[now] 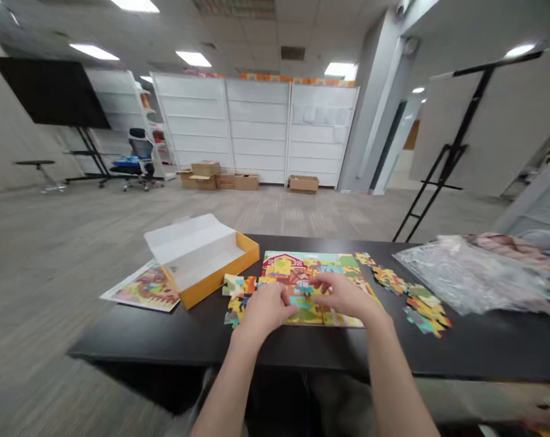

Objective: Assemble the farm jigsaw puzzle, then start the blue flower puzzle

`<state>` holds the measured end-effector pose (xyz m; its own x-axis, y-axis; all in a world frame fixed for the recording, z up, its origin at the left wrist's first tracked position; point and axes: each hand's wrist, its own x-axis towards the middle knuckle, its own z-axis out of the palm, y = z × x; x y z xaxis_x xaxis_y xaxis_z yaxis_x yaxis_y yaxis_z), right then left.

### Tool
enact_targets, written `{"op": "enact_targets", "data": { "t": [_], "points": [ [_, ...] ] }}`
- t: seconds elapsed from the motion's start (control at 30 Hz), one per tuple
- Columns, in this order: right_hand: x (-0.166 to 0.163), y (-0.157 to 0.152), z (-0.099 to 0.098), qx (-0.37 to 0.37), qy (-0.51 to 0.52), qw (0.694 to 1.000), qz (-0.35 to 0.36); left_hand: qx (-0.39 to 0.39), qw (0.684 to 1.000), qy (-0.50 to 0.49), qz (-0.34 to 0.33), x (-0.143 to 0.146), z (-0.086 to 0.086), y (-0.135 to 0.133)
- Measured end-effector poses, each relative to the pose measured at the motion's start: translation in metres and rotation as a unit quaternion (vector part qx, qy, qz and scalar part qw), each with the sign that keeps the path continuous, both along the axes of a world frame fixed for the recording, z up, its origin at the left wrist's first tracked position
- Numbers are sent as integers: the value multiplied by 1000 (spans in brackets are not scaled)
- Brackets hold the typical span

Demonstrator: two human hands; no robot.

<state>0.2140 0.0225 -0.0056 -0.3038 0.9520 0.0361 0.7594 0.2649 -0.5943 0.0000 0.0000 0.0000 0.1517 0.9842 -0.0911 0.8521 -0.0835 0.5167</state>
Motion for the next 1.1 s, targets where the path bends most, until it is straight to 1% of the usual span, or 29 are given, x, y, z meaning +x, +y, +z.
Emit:
{"op": "enact_targets", "data": {
  "t": [0.1,0.2,0.3,0.43,0.5,0.6,0.73,0.8,0.87,0.93,1.03,1.1],
  "points": [
    [9,1,1,15,9,999,-28,4,1000,-3,-5,-1,-1,-2],
    [10,0,6,34,19,999,-26,11,1000,-3,-10,0,-3,-2],
    [-2,4,15,72,2,997,-20,27,1000,10,-4,2,-6,-3],
    [-32,22,22,102,-66,992,-23,36,999,33,-6,6,-5,-5],
    [-49,33,19,104,-110,988,-27,31,999,42,-10,7,-4,-6],
    [-67,46,8,109,-171,979,-31,37,998,47,-8,8,-3,-8],
    [-73,55,-8,107,-199,974,-1,39,999,36,-7,10,-3,-9],
    [-71,58,-12,100,-196,975,5,35,999,33,-7,10,-2,-10],
    [-68,61,-15,99,-188,977,-5,31,999,31,-6,11,-1,-9],
    [-67,63,-17,105,-160,981,-18,31,999,29,-5,11,-1,-9],
    [-66,65,-18,125,-64,989,-36,40,999,27,-3,10,-3,-8],
    [-63,65,-13,135,2,990,-43,45,999,27,-1,10,-4,-8]
  ]
}}
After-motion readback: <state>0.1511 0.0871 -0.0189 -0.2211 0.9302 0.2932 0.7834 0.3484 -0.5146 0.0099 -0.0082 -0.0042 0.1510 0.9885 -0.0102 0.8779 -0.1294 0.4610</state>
